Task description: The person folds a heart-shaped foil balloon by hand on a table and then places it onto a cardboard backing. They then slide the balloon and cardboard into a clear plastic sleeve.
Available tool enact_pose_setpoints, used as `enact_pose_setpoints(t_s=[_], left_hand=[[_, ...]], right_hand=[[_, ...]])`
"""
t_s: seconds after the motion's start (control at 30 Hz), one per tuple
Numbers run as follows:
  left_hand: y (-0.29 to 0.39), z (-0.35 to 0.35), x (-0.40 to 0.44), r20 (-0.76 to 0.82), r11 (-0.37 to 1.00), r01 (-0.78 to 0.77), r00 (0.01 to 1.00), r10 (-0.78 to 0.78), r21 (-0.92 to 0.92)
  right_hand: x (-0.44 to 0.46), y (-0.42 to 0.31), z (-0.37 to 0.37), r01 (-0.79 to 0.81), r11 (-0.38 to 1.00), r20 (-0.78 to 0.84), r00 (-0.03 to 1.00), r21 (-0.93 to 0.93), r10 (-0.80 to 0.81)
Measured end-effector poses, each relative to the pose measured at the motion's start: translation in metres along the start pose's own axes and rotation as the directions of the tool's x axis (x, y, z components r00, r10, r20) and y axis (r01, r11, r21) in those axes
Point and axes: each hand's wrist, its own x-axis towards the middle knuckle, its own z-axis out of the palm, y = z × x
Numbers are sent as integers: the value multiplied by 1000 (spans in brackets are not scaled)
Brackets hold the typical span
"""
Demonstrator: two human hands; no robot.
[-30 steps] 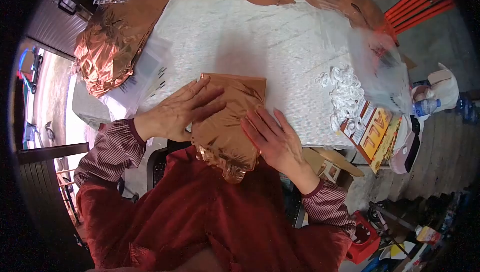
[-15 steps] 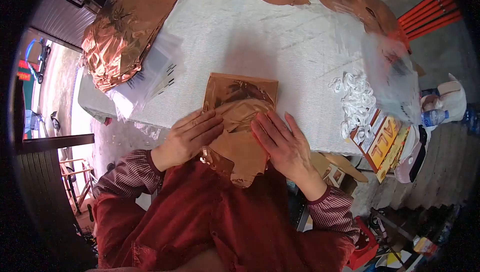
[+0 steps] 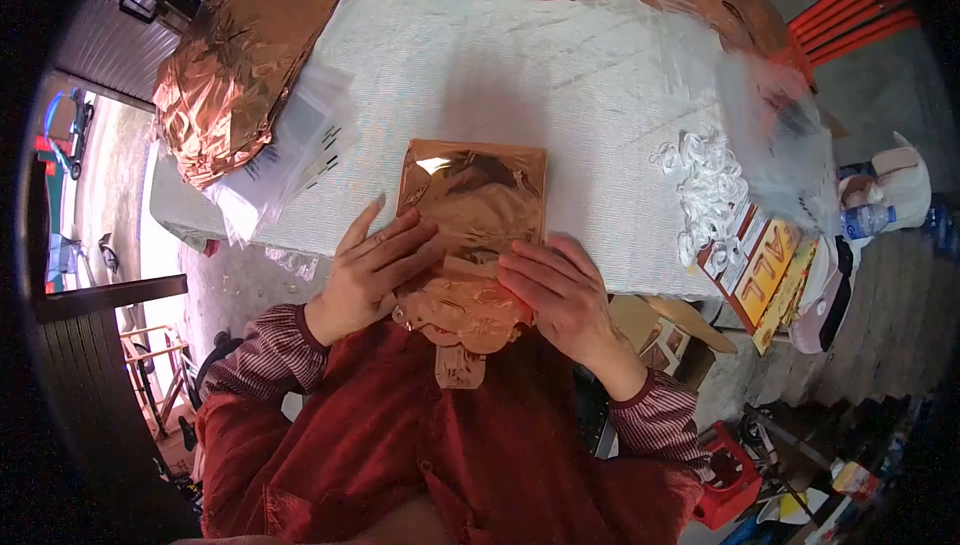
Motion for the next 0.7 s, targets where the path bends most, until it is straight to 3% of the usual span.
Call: enact_pose_setpoints(t_s=[0.07,0.2,0.27,0.3,0.37,0.57,0.7], left_hand=[[0,0,0,-17,980,36,999,-40,-197],[4,-4,5,15,965,124,992,-123,-233],[7,-3,7,13,912,236,969,-246,-335],[9,-1,8,13,913,235,969,-245,-334],[11,6,11,-82,906,293,940,-332,-305],[12,19,26,-289,929,264,896,-336,-260],[11,20,30,-313,935,267,890,-332,-232]], right_hand=[[1,-1,-1,-24,1000,5,1000,11,24],[3,-8,-5,-122,990,43,992,64,120],[5,-13,-1,-327,936,-47,941,133,335],[7,-16,3,-327,936,-48,941,132,335],[13,-20,13,-514,720,-138,761,466,633],[24,-10,29,-537,774,-276,730,335,626],[30,-11,29,-560,810,-313,748,175,585]])
